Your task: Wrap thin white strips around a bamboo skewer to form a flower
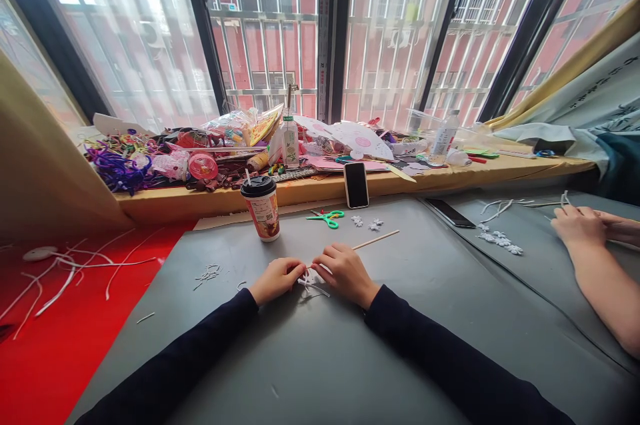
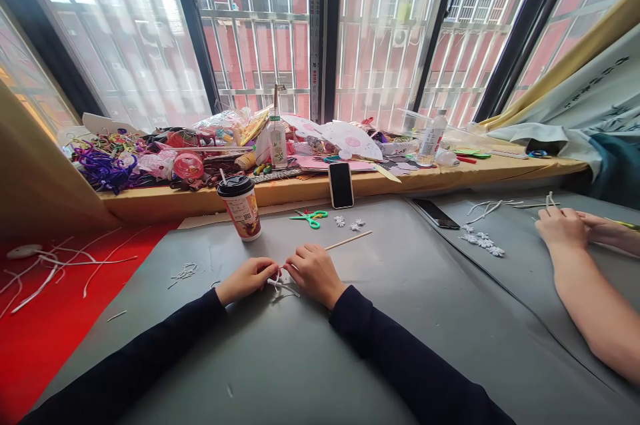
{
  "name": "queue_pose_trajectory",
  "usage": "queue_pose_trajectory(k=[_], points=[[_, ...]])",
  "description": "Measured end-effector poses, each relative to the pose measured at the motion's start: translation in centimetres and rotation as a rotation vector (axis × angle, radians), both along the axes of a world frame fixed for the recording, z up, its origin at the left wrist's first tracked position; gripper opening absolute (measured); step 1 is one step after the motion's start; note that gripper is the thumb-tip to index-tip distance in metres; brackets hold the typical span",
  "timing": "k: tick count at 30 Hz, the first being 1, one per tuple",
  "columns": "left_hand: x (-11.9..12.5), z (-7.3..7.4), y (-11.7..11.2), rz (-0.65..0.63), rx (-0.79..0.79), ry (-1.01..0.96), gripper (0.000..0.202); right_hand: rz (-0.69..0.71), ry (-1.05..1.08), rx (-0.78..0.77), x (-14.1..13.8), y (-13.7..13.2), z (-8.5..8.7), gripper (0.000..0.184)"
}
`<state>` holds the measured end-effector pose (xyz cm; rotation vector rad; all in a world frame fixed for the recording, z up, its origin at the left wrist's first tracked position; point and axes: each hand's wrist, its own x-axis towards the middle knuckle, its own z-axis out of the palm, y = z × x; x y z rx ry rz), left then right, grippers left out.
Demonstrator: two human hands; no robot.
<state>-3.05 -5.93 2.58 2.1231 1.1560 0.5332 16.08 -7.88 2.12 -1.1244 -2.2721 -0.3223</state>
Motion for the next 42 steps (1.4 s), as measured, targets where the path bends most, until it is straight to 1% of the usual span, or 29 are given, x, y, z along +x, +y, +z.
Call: queue_pose_trajectory(k=[4, 12, 20, 26, 34, 42], points=[[-0.03, -0.11, -0.03, 0.001, 0.004, -0.004, 0.042, 0.002, -0.006, 0.005, 0.01, -0.03, 0.05, 0.024], [-0.07, -0.41, 0.36, 0.01, -0.04, -0.024, 0.043, 0.002, -0.016, 0.007, 0.0, -0.12, 0.18, 0.022], [-0.19, -0.33, 0.39, -0.018, -0.108, -0.071, 0.042, 0.014, -0.022, -0.006, 0.03, -0.11, 0.16, 0.023], [-0.15, -0.35, 0.5, -0.008, -0.163, -0.107, 0.04, 0.023, -0.02, 0.007, -0.04, -0.08, 0.12, 0.022], [-0.1, -0.34, 0.53, -0.012, -0.194, -0.136, 0.039, 0.02, -0.029, 0.016, 0.02, -0.12, 0.18, 0.021], [-0.04, -0.09, 0.41, -0.004, -0.201, -0.12, 0.039, 0.03, -0.027, 0.002, 0.04, -0.06, 0.09, 0.02]])
